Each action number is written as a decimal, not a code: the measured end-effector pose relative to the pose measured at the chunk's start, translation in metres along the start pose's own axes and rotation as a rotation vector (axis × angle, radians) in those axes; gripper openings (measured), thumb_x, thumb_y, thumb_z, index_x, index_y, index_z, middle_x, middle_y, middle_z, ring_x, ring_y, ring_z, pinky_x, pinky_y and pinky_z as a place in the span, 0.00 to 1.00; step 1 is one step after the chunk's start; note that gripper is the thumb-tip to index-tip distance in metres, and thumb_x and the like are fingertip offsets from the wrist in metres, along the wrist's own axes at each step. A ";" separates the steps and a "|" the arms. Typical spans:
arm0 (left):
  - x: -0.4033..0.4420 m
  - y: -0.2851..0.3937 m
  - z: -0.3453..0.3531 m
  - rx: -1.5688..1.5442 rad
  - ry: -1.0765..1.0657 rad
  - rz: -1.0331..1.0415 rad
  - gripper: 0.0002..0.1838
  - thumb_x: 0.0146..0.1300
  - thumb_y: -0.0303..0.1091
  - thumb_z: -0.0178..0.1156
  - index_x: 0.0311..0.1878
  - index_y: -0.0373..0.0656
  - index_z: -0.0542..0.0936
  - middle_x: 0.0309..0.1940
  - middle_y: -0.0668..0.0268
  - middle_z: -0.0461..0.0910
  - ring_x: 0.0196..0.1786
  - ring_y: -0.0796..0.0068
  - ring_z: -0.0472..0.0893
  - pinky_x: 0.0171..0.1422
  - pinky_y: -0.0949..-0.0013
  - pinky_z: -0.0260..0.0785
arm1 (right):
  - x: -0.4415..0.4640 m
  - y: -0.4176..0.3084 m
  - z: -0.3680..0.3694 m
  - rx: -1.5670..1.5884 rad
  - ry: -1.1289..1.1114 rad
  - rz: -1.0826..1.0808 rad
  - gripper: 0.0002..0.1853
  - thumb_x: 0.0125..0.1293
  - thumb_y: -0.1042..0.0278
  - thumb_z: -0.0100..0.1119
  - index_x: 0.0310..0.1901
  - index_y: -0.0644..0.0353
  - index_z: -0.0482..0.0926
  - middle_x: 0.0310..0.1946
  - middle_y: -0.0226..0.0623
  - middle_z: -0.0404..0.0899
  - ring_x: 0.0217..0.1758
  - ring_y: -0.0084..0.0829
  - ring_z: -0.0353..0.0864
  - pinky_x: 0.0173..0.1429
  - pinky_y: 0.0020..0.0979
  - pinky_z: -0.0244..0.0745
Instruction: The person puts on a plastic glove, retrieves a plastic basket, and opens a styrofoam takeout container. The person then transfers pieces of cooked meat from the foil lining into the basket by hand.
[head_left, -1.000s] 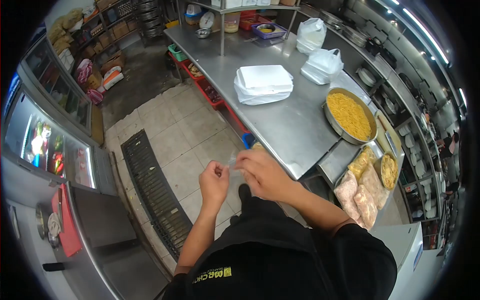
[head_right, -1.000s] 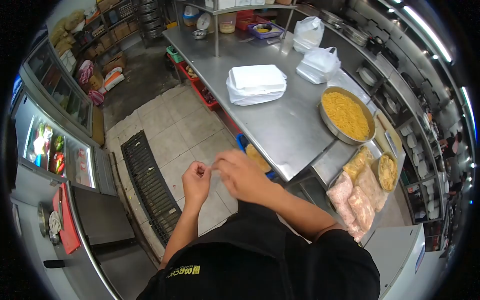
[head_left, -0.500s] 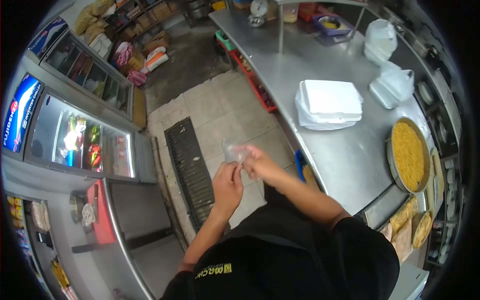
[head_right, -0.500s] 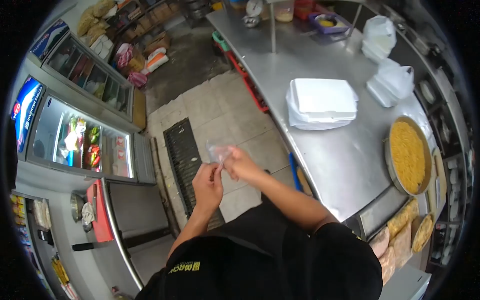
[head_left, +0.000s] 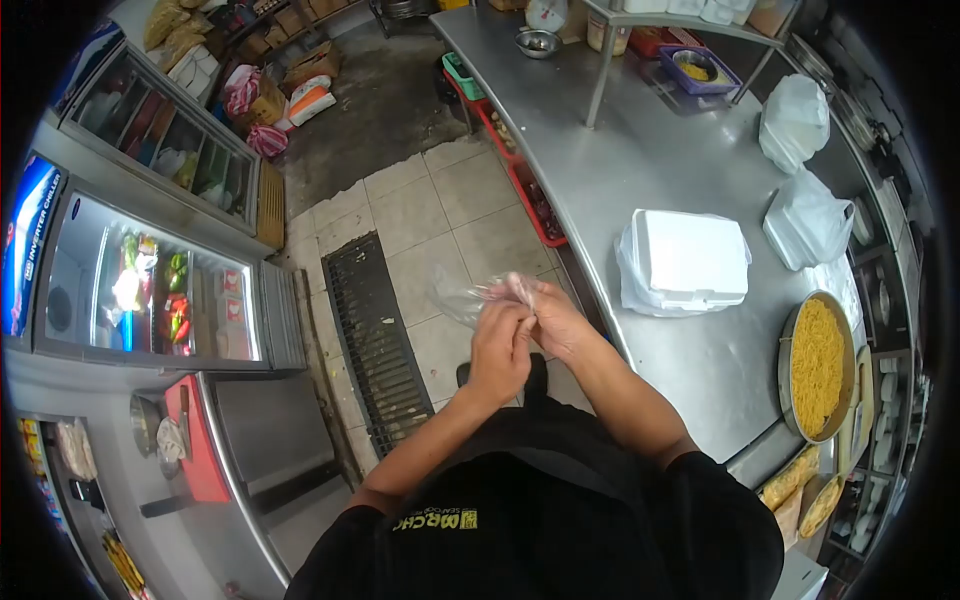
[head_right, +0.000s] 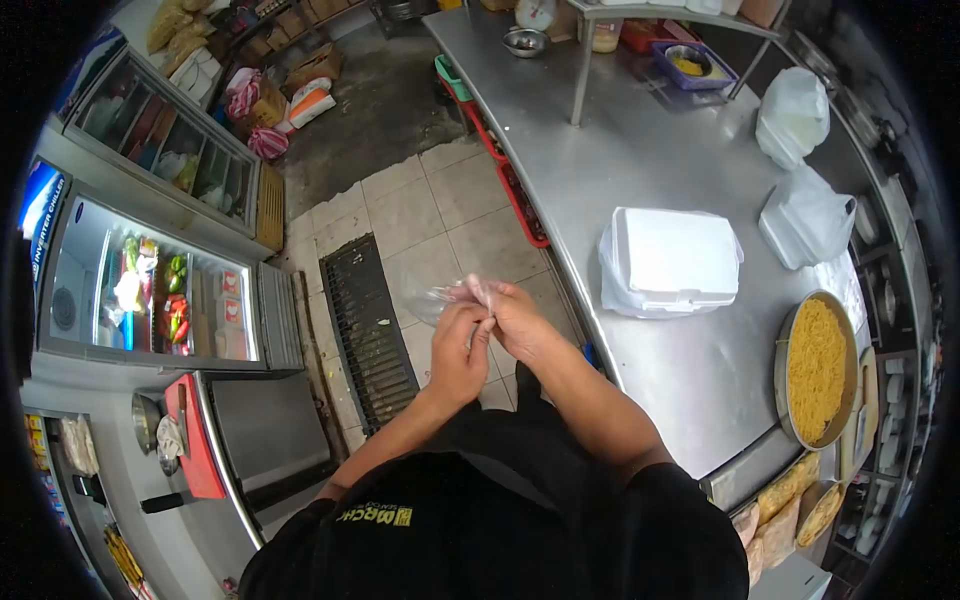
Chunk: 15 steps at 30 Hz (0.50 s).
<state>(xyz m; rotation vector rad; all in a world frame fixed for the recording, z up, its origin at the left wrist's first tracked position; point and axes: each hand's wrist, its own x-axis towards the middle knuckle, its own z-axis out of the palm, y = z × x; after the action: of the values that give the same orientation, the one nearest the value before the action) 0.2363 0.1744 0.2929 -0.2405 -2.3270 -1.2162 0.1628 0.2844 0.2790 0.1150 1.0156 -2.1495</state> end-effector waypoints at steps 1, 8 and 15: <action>0.000 -0.004 0.000 -0.118 -0.027 -0.113 0.04 0.69 0.27 0.60 0.43 0.36 0.77 0.40 0.56 0.79 0.43 0.59 0.78 0.52 0.64 0.70 | 0.003 -0.001 0.001 -0.006 0.000 0.001 0.18 0.76 0.56 0.56 0.46 0.67 0.83 0.44 0.38 0.85 0.48 0.30 0.83 0.59 0.33 0.76; 0.028 -0.052 -0.017 -0.844 -0.218 -0.509 0.06 0.77 0.32 0.53 0.45 0.39 0.72 0.34 0.70 0.77 0.41 0.79 0.75 0.48 0.72 0.68 | 0.029 0.022 -0.033 -0.881 0.197 -0.203 0.16 0.75 0.61 0.50 0.43 0.66 0.81 0.34 0.32 0.83 0.39 0.24 0.77 0.45 0.30 0.73; 0.049 -0.063 -0.037 -0.273 -0.287 -0.346 0.07 0.61 0.25 0.59 0.41 0.41 0.71 0.28 0.52 0.77 0.32 0.52 0.80 0.37 0.52 0.69 | 0.036 0.005 0.031 -0.177 0.363 -0.261 0.20 0.70 0.81 0.46 0.62 0.64 0.76 0.47 0.40 0.83 0.48 0.30 0.82 0.52 0.28 0.77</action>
<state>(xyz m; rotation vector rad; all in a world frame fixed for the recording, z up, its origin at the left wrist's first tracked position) 0.1832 0.1035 0.2901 -0.1115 -2.5122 -1.7758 0.1469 0.2394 0.2834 0.3109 1.4959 -2.3089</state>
